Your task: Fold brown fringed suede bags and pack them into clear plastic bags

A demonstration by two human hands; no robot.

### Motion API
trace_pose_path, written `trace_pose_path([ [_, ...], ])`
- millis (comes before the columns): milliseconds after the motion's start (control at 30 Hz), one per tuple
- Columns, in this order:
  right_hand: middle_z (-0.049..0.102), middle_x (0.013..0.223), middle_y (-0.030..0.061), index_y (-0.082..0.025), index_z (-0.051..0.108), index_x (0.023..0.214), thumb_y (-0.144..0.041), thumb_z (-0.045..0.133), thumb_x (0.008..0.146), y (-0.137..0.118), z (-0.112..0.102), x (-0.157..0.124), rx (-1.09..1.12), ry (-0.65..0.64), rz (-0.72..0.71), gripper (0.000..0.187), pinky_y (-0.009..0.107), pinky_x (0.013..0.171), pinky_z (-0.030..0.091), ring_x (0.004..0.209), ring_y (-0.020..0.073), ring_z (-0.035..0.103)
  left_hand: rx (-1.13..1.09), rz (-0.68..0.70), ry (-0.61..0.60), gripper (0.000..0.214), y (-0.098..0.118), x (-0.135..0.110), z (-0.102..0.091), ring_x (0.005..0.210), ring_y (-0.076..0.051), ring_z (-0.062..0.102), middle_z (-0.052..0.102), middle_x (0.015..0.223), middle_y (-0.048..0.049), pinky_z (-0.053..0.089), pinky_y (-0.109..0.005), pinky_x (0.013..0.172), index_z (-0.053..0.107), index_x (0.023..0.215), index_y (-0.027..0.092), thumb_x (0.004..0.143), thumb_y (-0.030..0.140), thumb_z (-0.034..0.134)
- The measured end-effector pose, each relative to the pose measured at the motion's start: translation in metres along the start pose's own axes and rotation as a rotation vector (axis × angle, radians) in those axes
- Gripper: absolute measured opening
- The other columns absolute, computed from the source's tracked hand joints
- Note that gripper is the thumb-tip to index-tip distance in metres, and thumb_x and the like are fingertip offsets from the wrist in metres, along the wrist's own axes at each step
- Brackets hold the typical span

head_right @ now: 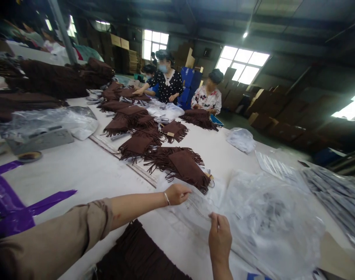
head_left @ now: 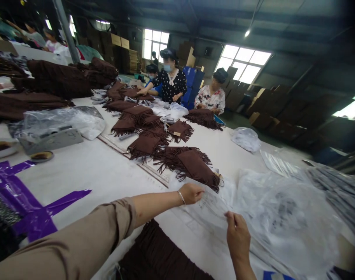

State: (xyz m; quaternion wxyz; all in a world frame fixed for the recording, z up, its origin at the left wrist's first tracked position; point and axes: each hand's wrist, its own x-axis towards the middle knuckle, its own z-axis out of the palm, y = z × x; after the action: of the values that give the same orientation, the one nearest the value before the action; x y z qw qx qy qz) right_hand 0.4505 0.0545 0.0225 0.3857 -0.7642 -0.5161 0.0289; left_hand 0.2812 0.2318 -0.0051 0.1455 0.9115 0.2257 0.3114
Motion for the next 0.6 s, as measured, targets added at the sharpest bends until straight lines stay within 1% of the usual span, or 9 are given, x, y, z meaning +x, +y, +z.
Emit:
trace_pose_path([
  [33,0.06,0.087,0.0073,-0.021,0.057,0.083,-0.059,0.031,0.088,0.003,0.0,-0.002,0.006,-0.021,0.007,0.046,0.035,0.083,0.038,0.088,0.0226,0.054,-0.008,-0.039,0.025,0.027,-0.004,0.007,-0.009,0.09,-0.015,0.062,0.068,0.098,-0.0069,0.045,-0.029,0.087,0.061,0.108,0.017,0.09,0.021,0.042],
  [100,0.06,0.082,0.0062,-0.022,0.057,0.075,-0.061,0.036,0.085,0.009,0.003,-0.008,0.024,-0.102,0.012,0.045,0.035,0.082,0.039,0.084,0.0223,0.055,-0.017,-0.105,0.036,0.033,-0.016,0.023,-0.022,0.103,-0.017,0.058,0.064,0.11,-0.01,0.042,-0.032,0.094,0.056,0.117,0.016,0.093,0.023,0.034],
  [167,0.061,0.078,0.0051,-0.023,0.057,0.068,-0.064,0.04,0.081,0.017,0.007,-0.016,0.039,-0.188,0.029,0.045,0.033,0.079,0.041,0.079,0.0216,0.057,-0.031,-0.134,0.005,0.038,-0.028,0.036,-0.027,0.117,-0.023,0.049,0.057,0.123,-0.012,0.038,-0.038,0.099,0.053,0.122,0.016,0.091,0.036,0.043],
  [233,0.064,0.078,0.0055,-0.024,0.057,0.067,-0.065,0.04,0.08,0.027,0.008,-0.025,0.037,-0.215,0.089,0.047,0.032,0.077,0.043,0.078,0.0219,0.059,-0.056,-0.16,-0.13,0.063,-0.038,0.041,-0.022,0.125,-0.032,0.041,0.052,0.131,-0.0131,0.035,-0.046,0.101,0.05,0.126,0.018,0.076,0.054,0.061],
  [300,0.067,0.082,0.0073,-0.023,0.059,0.073,-0.066,0.033,0.081,0.039,0.006,-0.031,0.019,-0.186,0.184,0.051,0.032,0.075,0.044,0.082,0.0233,0.06,-0.088,-0.209,-0.305,0.084,-0.044,0.037,-0.01,0.131,-0.036,0.032,0.044,0.138,-0.0132,0.03,-0.052,0.103,0.045,0.132,0.02,0.063,0.062,0.068],
  [367,0.068,0.088,0.0095,-0.021,0.06,0.081,-0.067,0.026,0.082,0.05,0.003,-0.035,-0.001,-0.143,0.28,0.057,0.032,0.074,0.045,0.087,0.0249,0.061,-0.114,-0.265,-0.423,0.077,-0.048,0.029,0.001,0.136,-0.033,0.024,0.037,0.144,-0.0105,0.024,-0.053,0.106,0.039,0.135,0.022,0.073,0.064,0.058],
  [467,0.068,0.094,0.0112,-0.018,0.061,0.089,-0.067,0.024,0.082,0.055,0.004,-0.035,-0.01,-0.129,0.358,0.061,0.032,0.077,0.045,0.091,0.026,0.061,-0.132,-0.313,-0.454,0.057,-0.053,0.021,0.011,0.138,-0.027,0.02,0.034,0.146,-0.0062,0.022,-0.049,0.108,0.036,0.137,0.024,0.091,0.056,0.032],
  [533,0.067,0.102,0.0098,-0.018,0.06,0.098,-0.066,0.033,0.08,0.049,0.008,-0.031,0.009,-0.156,0.34,0.058,0.032,0.084,0.043,0.098,0.0253,0.059,-0.142,-0.328,-0.475,0.055,-0.056,0.022,0.012,0.138,-0.025,0.022,0.036,0.145,-0.0052,0.023,-0.044,0.109,0.037,0.136,0.024,0.092,0.055,0.03],
  [600,0.062,0.113,0.0071,-0.02,0.059,0.108,-0.064,0.047,0.073,0.038,0.013,-0.025,0.044,-0.188,0.269,0.058,0.032,0.092,0.038,0.107,0.0244,0.054,-0.145,-0.331,-0.488,0.056,-0.059,0.026,0.012,0.137,-0.025,0.025,0.039,0.143,-0.0056,0.024,-0.04,0.109,0.04,0.135,0.023,0.09,0.056,0.035],
])
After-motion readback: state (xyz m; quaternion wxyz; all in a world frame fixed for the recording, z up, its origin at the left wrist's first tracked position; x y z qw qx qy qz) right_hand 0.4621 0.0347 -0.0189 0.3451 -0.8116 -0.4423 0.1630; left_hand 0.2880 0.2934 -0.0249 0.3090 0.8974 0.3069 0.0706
